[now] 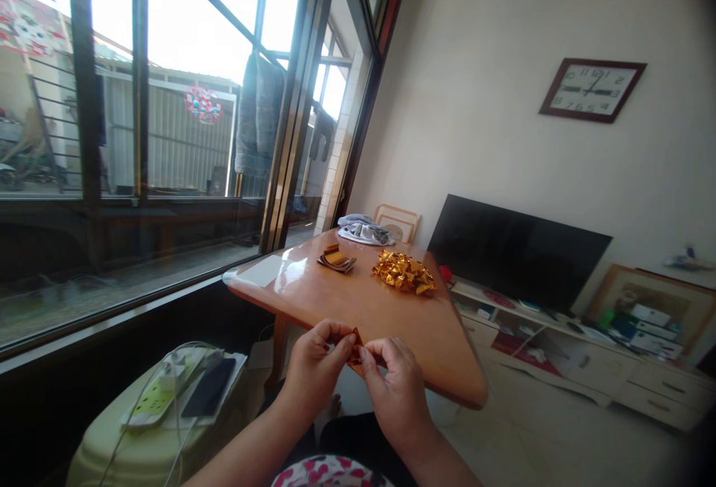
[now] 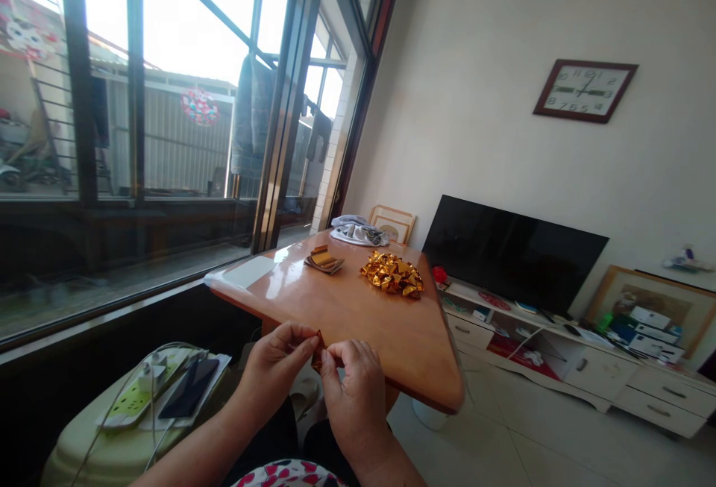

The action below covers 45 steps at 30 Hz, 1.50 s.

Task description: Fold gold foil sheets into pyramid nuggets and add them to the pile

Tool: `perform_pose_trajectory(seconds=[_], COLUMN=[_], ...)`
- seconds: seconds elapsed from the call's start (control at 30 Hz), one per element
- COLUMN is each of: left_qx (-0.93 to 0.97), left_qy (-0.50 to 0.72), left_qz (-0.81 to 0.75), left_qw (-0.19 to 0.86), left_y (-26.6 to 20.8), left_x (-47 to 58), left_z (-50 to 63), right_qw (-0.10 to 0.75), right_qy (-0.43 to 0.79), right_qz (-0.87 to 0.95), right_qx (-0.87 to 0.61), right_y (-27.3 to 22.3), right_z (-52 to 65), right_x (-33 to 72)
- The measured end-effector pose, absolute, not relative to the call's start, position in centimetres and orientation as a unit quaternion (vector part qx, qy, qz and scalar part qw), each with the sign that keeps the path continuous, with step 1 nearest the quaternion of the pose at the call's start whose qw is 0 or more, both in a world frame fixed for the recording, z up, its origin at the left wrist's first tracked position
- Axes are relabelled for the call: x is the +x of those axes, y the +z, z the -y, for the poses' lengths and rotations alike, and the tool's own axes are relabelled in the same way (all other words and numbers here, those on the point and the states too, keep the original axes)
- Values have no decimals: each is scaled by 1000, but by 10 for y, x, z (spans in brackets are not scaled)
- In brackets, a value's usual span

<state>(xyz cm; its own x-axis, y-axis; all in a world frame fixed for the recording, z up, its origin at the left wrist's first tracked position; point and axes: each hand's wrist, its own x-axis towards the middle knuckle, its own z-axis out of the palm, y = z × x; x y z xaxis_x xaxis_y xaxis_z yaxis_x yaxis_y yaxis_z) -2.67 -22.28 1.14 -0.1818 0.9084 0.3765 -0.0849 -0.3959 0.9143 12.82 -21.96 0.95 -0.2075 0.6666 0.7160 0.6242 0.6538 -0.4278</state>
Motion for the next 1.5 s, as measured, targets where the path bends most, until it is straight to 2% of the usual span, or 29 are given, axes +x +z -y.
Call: perform_pose_trajectory(seconds=[0.2,0.37,0.67,0.97,1.1,1.33,1.5], left_qx=[516,534,478,501,491,479,511], left_qy=[656,638,633,609,613,632,592], left_qz=[-423,-457,-374,-345,-340,-372,-343], left_qw=[353,315,481,509,516,483,520], left_y=[4,-2,12,13,13,19,14], left_x=[-28,-31,-28,-32,-32,-36,-33], left_z=[216,211,218,220,219,223,226], right_qw=[458,451,443,453,468,498,505], right_qy=[-58,-73,-70,-51,24,265,355], right_qz=[780,782,791,791,777,700,667], right_qx=[-422,-424,-417,-409,-419,-439,-417], right_y=[8,6,2,2,4,3,5], right_z=[218,218,219,218,219,219,222], right_x=[123,121,123,124,127,129,129])
